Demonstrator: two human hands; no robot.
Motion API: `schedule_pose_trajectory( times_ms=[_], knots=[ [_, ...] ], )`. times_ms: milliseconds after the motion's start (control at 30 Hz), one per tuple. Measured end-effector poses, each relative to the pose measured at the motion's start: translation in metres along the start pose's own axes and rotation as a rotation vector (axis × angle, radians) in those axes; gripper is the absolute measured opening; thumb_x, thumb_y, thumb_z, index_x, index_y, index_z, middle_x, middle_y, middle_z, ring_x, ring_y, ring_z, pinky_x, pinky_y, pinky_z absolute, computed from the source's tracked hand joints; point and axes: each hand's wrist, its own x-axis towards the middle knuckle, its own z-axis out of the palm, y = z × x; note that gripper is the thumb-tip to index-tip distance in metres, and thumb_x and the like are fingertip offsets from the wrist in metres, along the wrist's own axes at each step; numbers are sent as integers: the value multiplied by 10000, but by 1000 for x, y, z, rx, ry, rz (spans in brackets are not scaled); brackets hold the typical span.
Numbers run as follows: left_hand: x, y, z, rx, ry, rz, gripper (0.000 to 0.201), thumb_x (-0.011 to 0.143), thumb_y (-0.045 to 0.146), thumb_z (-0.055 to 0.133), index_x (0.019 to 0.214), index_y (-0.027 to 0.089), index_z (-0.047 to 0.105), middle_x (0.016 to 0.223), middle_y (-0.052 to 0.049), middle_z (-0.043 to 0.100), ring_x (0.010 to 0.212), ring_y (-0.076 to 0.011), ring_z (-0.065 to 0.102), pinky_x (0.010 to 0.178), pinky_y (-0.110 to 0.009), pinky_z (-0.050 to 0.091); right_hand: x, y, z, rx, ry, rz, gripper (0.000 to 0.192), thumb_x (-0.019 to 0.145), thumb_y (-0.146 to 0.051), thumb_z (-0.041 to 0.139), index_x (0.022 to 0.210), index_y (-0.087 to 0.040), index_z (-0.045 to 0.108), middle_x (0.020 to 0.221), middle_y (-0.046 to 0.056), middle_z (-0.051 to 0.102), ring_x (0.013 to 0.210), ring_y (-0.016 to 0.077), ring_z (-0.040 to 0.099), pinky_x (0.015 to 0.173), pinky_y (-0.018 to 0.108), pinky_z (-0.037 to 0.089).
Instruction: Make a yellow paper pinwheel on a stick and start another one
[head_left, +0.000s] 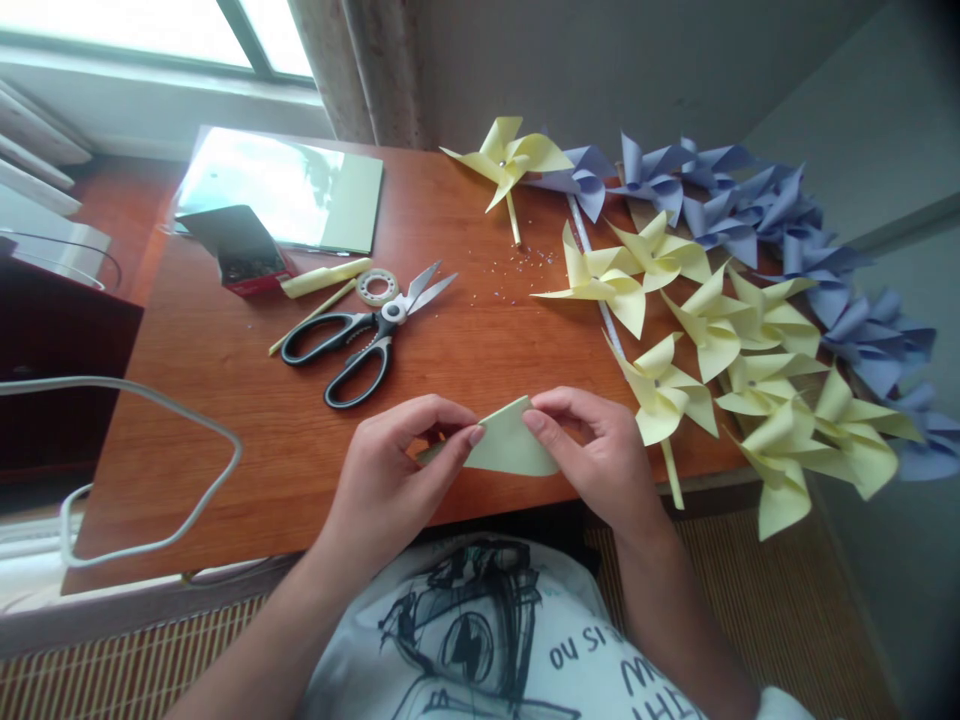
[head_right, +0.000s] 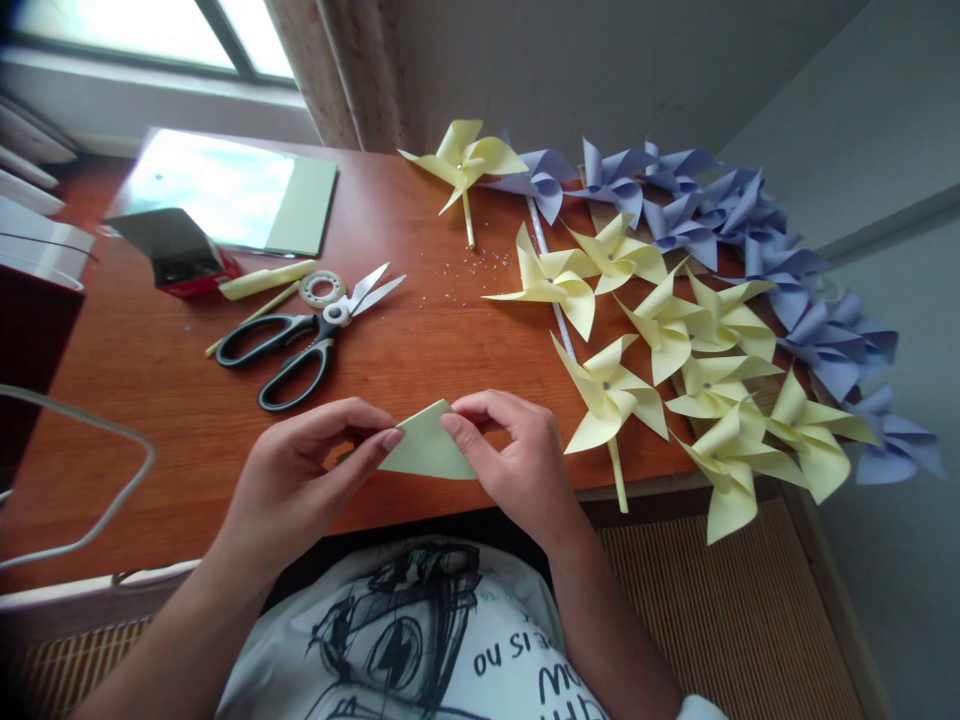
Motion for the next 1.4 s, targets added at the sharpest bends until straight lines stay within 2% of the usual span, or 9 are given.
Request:
schedule_pose_trajectory(
  times_ms=[200, 500, 600, 667, 733, 933, 1100, 1267, 1400],
  knots=[
    [1, -1, -5, 48, 31, 20, 69, 891, 207, 703, 825, 195, 718, 733, 7, 708, 652, -116, 624, 645, -213, 480, 4, 0, 0, -60, 3, -31, 106, 904, -266, 716, 824, -201, 741, 803, 4, 766, 744, 137, 698, 716, 231, 541],
    [-1, -4, -15, 57, 111, 2, 64, 897, 222, 701, 840, 199, 720, 762, 1, 699, 683, -121, 629, 662, -219, 498, 5, 1, 4, -32, -118, 40, 191, 918, -316, 700, 773, -194, 720, 732, -6, 731, 663, 129, 658, 609, 230, 487],
    [-2, -6, -20, 67, 134, -22, 68, 890, 239, 710, 838, 199, 730, 762, -3, 702, 679, -125, 633, 645, -220, 494, 7, 0, 6, -60, -183, 25, 204, 925, -304, 691, 756, -192, 717, 712, -10, 722, 649, 125, 641, 589, 233, 458],
    [-2, -7, -23, 70, 134, -38, 76, 882, 250, 718, 830, 198, 738, 752, -7, 704, 672, -131, 632, 632, -221, 491, 8, 0, 7, -83, -183, 0, 219, 925, -299, 692, 736, -191, 711, 688, -13, 713, 627, 122, 628, 572, 236, 439],
    [-2, -8, -26, 51, 163, -45, 82, 873, 263, 727, 826, 198, 743, 743, -8, 705, 668, -136, 634, 622, -220, 489, 8, -1, 9, -76, -169, -16, 215, 921, -308, 698, 741, -191, 713, 697, -9, 720, 637, 130, 636, 575, 241, 443],
    [-2, -11, -32, -11, 255, -74, 100, 826, 305, 778, 826, 206, 765, 744, -11, 718, 670, -151, 647, 623, -223, 494, 7, 1, 13, -59, -232, 28, 265, 949, -361, 657, 755, -196, 727, 700, 11, 723, 628, 153, 662, 585, 263, 490],
    [-3, -13, -34, -29, 305, -109, 122, 816, 324, 788, 809, 204, 766, 723, -5, 710, 654, -147, 634, 610, -219, 485, 7, 0, 15, -84, -237, -16, 255, 950, -349, 660, 758, -198, 732, 715, 13, 748, 655, 153, 686, 588, 248, 490],
    [-2, -13, -35, -146, 356, -170, 136, 776, 328, 830, 786, 204, 775, 705, -3, 708, 647, -145, 624, 601, -219, 485, 8, 1, 15, -125, -251, -34, 302, 966, -356, 633, 718, -197, 702, 616, -13, 690, 552, 125, 625, 567, 241, 473],
    [-1, -20, -34, -479, 423, -259, 190, 744, 348, 864, 827, 198, 781, 774, -15, 726, 652, -117, 619, 609, -193, 501, 7, 0, 22, -60, -180, -32, 280, 959, -362, 642, 742, -198, 711, 599, -16, 681, 527, 117, 618, 542, 229, 473]
  ],
)
